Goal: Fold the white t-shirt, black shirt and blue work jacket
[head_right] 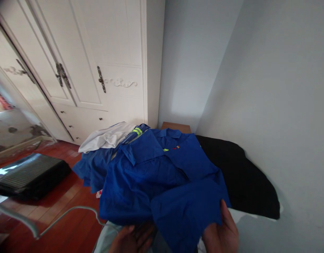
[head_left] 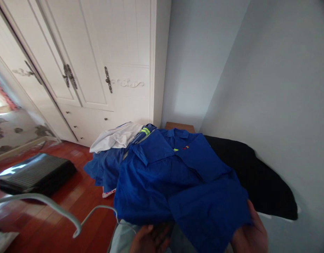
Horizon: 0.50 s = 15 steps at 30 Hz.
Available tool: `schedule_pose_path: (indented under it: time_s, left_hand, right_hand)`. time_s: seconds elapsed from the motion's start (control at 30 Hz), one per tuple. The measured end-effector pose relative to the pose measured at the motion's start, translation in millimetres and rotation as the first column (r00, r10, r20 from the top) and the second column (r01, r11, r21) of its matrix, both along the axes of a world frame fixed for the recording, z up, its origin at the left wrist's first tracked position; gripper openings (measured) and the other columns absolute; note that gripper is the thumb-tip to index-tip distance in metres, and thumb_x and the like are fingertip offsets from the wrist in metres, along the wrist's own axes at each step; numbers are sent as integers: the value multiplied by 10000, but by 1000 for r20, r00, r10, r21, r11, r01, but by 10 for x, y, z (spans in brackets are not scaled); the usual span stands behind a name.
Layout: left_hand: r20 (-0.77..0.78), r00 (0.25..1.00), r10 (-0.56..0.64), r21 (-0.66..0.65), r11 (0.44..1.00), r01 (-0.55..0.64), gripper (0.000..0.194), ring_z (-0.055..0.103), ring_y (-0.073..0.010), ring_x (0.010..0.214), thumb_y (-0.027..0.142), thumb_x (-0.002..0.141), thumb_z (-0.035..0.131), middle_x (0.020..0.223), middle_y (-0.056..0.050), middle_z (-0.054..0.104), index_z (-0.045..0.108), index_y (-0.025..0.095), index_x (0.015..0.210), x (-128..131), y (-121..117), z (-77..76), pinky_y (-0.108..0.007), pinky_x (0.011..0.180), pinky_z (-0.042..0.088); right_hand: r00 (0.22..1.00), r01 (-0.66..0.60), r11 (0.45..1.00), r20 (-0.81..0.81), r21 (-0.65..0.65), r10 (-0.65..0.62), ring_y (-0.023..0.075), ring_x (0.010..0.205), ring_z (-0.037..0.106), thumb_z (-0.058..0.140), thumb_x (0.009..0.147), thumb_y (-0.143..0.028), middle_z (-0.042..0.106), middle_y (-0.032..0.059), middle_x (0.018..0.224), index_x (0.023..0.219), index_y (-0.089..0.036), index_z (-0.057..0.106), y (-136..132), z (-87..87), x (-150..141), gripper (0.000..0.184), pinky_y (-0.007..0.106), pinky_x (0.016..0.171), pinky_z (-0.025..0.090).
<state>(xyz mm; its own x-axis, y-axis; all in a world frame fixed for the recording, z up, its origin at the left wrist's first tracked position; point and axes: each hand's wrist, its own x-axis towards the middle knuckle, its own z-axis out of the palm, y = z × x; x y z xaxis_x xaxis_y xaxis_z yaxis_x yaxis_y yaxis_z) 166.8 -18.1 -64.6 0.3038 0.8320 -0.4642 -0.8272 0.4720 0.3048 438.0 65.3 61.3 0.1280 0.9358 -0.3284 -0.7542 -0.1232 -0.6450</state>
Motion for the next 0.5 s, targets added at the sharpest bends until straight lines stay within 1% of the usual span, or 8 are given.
schedule_pose_path:
  time_s: [0.07,0.1,0.17,0.23,0.3,0.37,0.4,0.5]
  left_hand:
    - [78,988,137,-114,985,-127,136,679,-304,1108,243,730,745,1056,-108,753,729,190,855,-97,27,-54,-443,1037,465]
    - [105,980,168,-133,979,-154,95,692,-305,1066,212,726,731,1007,-108,757,718,180,815,-113,43,-59,-448,1038,465]
    - [143,972,187,-130,977,-169,55,703,-302,1009,133,691,704,931,-105,755,686,166,731,-92,81,-41,-452,1050,460]
    - [144,969,202,-116,976,-186,109,709,-279,937,58,655,650,870,-95,748,668,157,696,-46,128,-14,-443,1031,472]
    - [127,973,194,-110,977,-181,193,705,-243,873,-7,628,586,825,-73,739,666,155,699,-24,170,3,-416,985,491]
    - [97,975,198,-112,976,-187,237,699,-211,835,-31,640,560,794,-44,729,662,168,717,-52,186,10,-383,932,504]
    - [80,975,206,-118,974,-196,236,697,-199,820,-29,655,570,786,-31,727,659,177,728,-83,178,12,-364,897,511]
    - [55,976,212,-134,970,-203,187,700,-195,784,53,678,700,849,-33,750,678,186,807,-216,70,26,-316,762,522]
  right_hand:
    - [998,68,998,13,14,-68,251,1120,698,680,830,-531,764,58,1119,1026,-289,784,3,45,-4,328,465,1112,481]
    - [995,92,996,28,22,-92,251,1136,690,670,836,-530,767,59,1105,1028,-291,782,0,54,-4,327,471,1111,479]
    - [990,126,991,63,39,-128,253,1109,701,671,831,-517,781,52,1046,991,-297,785,-9,54,0,295,484,1101,484]
    - [986,142,989,86,27,-144,254,1044,724,674,820,-514,788,45,1006,943,-297,788,-10,41,11,274,487,1077,503]
    - [980,172,985,104,-30,-168,259,1015,732,663,810,-514,789,48,998,920,-294,789,3,9,41,276,491,1045,528]
    - [967,219,972,151,-84,-205,264,1024,728,650,802,-523,788,48,998,913,-301,788,15,-61,106,284,487,1007,556]
    - [958,226,971,199,-82,-206,266,1013,730,648,797,-535,789,42,987,904,-310,786,12,-114,154,285,483,978,575]
    - [911,163,986,379,28,-161,257,929,744,673,782,-555,791,-13,917,927,-354,770,-65,-308,344,266,446,898,620]
